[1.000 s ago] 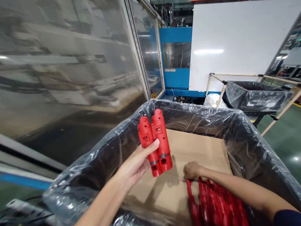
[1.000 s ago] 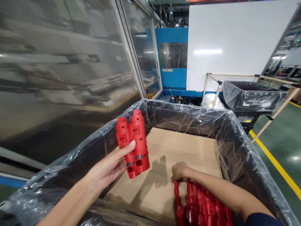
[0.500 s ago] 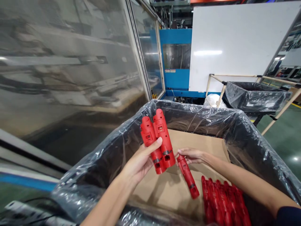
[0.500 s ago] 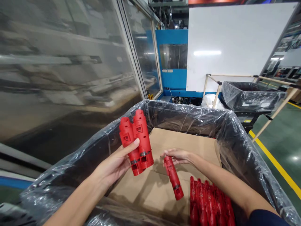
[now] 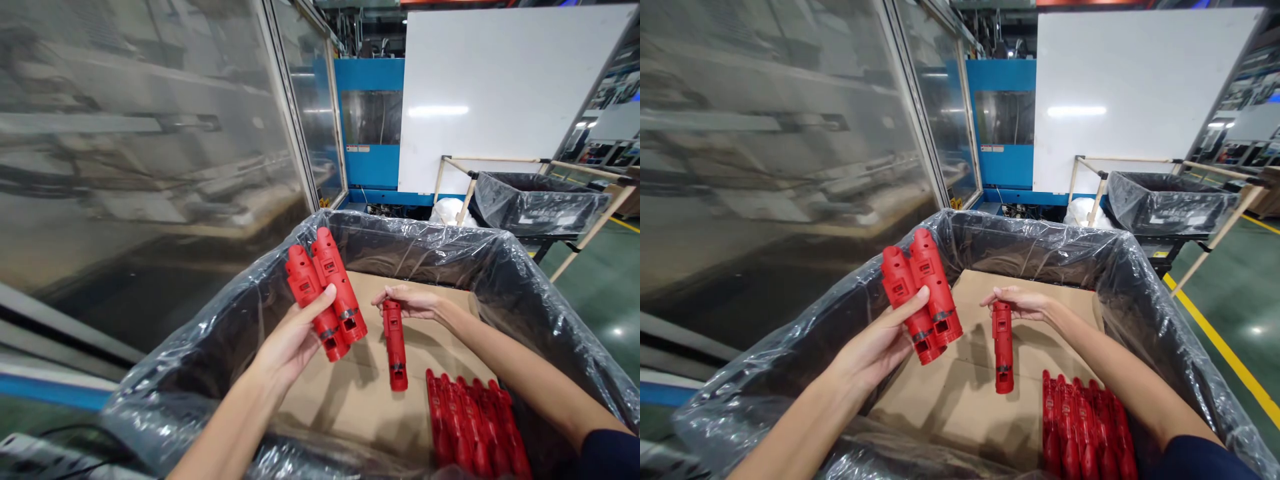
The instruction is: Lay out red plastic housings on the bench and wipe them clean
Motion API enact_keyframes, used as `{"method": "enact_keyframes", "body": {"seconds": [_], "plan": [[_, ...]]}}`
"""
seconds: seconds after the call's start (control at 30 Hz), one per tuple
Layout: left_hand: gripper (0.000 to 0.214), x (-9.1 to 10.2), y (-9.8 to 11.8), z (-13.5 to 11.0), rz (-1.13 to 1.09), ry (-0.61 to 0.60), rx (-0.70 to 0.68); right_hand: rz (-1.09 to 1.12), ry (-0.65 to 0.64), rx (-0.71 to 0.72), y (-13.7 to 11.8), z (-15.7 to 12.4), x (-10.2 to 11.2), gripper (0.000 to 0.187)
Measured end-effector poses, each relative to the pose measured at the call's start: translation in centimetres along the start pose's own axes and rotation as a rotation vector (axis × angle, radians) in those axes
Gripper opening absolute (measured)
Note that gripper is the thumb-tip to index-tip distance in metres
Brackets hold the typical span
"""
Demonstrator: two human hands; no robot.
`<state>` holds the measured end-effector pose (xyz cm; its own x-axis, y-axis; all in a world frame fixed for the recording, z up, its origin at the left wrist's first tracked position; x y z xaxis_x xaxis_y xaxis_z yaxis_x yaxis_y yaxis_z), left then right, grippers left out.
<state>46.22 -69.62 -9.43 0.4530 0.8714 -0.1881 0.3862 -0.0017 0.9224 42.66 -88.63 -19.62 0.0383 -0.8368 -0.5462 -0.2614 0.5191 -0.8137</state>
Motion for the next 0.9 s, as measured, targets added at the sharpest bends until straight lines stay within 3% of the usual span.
{"method": "enact_keyframes", "body": {"seconds": [0.43,0.6,0.7,0.77,0.9], "plan": [[0.008,0.3,-0.2,0.2,-0.002,0.0,-0.017,-0.005,0.137,0.183,-2.4,0.0,0.4,0.033],[0.01,0.1,-0.2,-0.2,0.038,-0.061,-0.028,-0.075,0.1,0.379,-7.9,-1.9,-3.8,0.04],[0.034,-0.4,-0.2,-0.6,0.073,-0.156,-0.042,-0.133,0.022,0.463,-10.7,-4.0,-7.4,0.046],[0.044,-1.0,-0.2,-0.9,0.111,-0.245,-0.058,-0.159,-0.021,0.487,-11.7,-5.1,-9.2,0.05],[0.04,-1.8,-0.1,-1.5,0.168,-0.364,-0.104,-0.182,-0.023,0.509,-12.2,-6.2,-10.8,0.051]]}}
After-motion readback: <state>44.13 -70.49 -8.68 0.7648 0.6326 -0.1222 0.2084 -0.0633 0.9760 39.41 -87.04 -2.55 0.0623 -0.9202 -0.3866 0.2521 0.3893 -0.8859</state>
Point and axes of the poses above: each hand's wrist, its own z-axis towards the middle knuckle, its own x-axis out of the back of the hand, y = z × x, the point moved 7 cm from there along z, towards the middle knuckle, and after that the axes turned 12 degrees about z, right-handed, at the moved point
